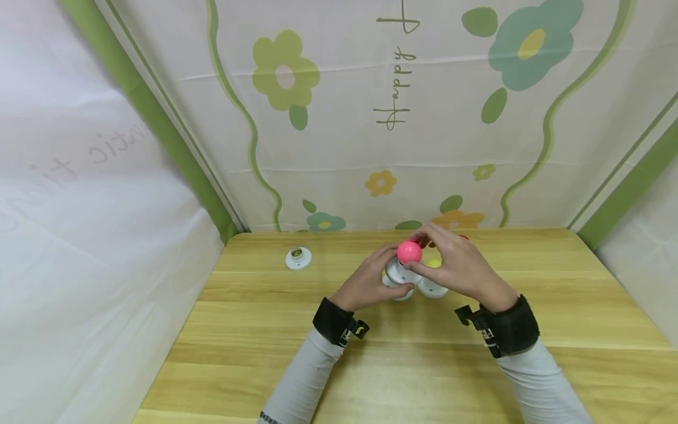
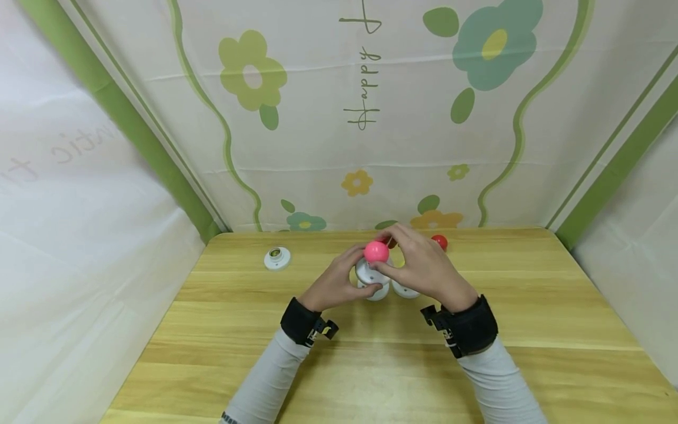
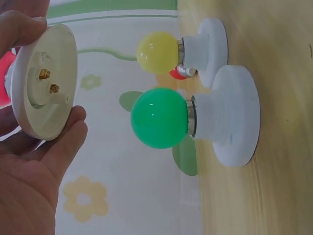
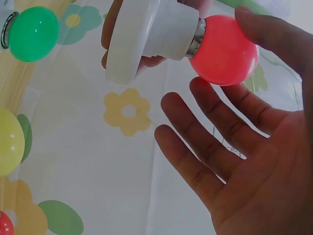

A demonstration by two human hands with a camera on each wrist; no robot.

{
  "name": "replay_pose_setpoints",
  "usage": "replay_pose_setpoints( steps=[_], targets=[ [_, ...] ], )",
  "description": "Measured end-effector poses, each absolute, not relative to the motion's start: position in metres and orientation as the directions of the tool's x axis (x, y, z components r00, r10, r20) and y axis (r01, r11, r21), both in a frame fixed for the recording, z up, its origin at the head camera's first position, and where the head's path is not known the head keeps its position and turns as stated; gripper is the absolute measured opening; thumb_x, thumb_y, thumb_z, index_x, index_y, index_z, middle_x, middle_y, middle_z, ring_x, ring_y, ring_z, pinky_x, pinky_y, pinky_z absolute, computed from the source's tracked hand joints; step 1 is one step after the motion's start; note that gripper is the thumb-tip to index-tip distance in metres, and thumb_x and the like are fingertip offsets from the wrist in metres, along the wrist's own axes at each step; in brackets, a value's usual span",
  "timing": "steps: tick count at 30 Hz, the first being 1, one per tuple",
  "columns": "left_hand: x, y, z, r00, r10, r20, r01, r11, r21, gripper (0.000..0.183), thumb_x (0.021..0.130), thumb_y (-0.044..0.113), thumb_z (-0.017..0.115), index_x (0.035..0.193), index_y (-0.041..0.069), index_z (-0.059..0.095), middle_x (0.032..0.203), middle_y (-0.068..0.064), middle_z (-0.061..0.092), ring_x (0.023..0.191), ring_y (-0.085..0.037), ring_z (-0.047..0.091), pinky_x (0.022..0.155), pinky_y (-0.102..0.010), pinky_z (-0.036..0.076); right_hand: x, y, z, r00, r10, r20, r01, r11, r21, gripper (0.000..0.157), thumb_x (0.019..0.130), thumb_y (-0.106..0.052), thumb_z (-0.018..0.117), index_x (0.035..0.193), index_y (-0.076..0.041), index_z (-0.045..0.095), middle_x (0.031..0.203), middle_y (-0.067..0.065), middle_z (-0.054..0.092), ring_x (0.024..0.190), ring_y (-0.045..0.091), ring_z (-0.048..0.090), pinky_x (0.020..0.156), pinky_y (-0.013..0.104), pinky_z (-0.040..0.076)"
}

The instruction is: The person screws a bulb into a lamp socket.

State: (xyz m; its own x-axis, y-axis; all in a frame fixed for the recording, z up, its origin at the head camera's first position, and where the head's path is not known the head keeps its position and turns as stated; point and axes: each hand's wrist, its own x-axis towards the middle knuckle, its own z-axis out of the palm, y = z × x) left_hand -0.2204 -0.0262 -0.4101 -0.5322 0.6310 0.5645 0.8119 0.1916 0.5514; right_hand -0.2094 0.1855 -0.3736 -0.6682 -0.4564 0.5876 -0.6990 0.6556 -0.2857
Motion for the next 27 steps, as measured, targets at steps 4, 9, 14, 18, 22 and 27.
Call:
replay_pose_setpoints(
  steps=[4,9,14,18,22,27],
  targets=[
    [-0.221,-0.026,-0.411,-0.528,0.636,0.563,0.813,0.187,0.551,0.063,0.077,0.009,0.079,0.131,0.0,0.048,0.128,-0.012,0.052,0.111,-0.017,0.053,0.095,-0.023,0.048,-0.209,0.187,-0.373,-0.689,-0.469,0.552,-0.691,0.656,-0.305,0.057,0.078,-0.049,0.075,0.121,-0.015,0.056,0.11,-0.004,0.059,0.097,0.015,0.058,0.073,0.039,0.054],
    [-0.221,-0.026,-0.409,-0.531,0.636,0.559,0.812,0.194,0.551,0.064,0.077,0.009,0.079,0.133,0.0,0.047,0.13,-0.012,0.052,0.113,-0.018,0.052,0.098,-0.024,0.046,-0.208,0.192,-0.371,-0.663,-0.529,0.53,-0.734,0.597,-0.323,0.066,0.08,-0.028,0.074,0.14,-0.017,0.048,0.137,0.001,0.051,0.117,0.024,0.051,0.087,0.052,0.051],
    [-0.221,-0.026,-0.408,-0.536,0.632,0.559,0.807,0.191,0.558,0.065,0.077,0.009,0.079,0.133,0.001,0.047,0.13,-0.011,0.053,0.114,-0.018,0.052,0.099,-0.025,0.045,-0.211,0.194,-0.372,-0.592,-0.571,0.568,-0.794,0.533,-0.292,0.055,0.08,-0.01,0.069,0.134,-0.015,0.057,0.134,0.001,0.056,0.126,0.025,0.046,0.097,0.054,0.044],
    [-0.221,-0.026,-0.409,-0.55,0.615,0.565,0.8,0.194,0.568,0.065,0.076,0.008,0.08,0.132,0.001,0.048,0.129,-0.009,0.053,0.113,-0.018,0.052,0.098,-0.027,0.046,-0.211,0.194,-0.373,-0.573,-0.568,0.591,-0.806,0.523,-0.278,0.052,0.079,-0.007,0.072,0.129,-0.013,0.06,0.128,0.0,0.06,0.12,0.02,0.05,0.094,0.049,0.048],
    [-0.23,-0.026,-0.422,-0.555,0.621,0.553,0.799,0.213,0.563,0.067,0.079,0.016,0.079,0.136,0.007,0.046,0.133,-0.002,0.051,0.115,-0.012,0.05,0.098,-0.026,0.046,-0.21,0.193,-0.372,-0.572,-0.565,0.595,-0.805,0.528,-0.273,0.052,0.079,-0.01,0.073,0.129,-0.013,0.061,0.127,0.001,0.061,0.117,0.018,0.052,0.092,0.047,0.05],
    [-0.244,-0.026,-0.438,-0.537,0.646,0.542,0.811,0.218,0.543,0.067,0.082,0.029,0.075,0.139,0.014,0.043,0.137,0.003,0.047,0.119,-0.006,0.047,0.099,-0.022,0.044,-0.21,0.193,-0.372,-0.576,-0.546,0.609,-0.796,0.545,-0.264,0.05,0.079,-0.017,0.076,0.126,-0.012,0.062,0.123,0.001,0.063,0.112,0.017,0.056,0.088,0.045,0.052]
  ],
)
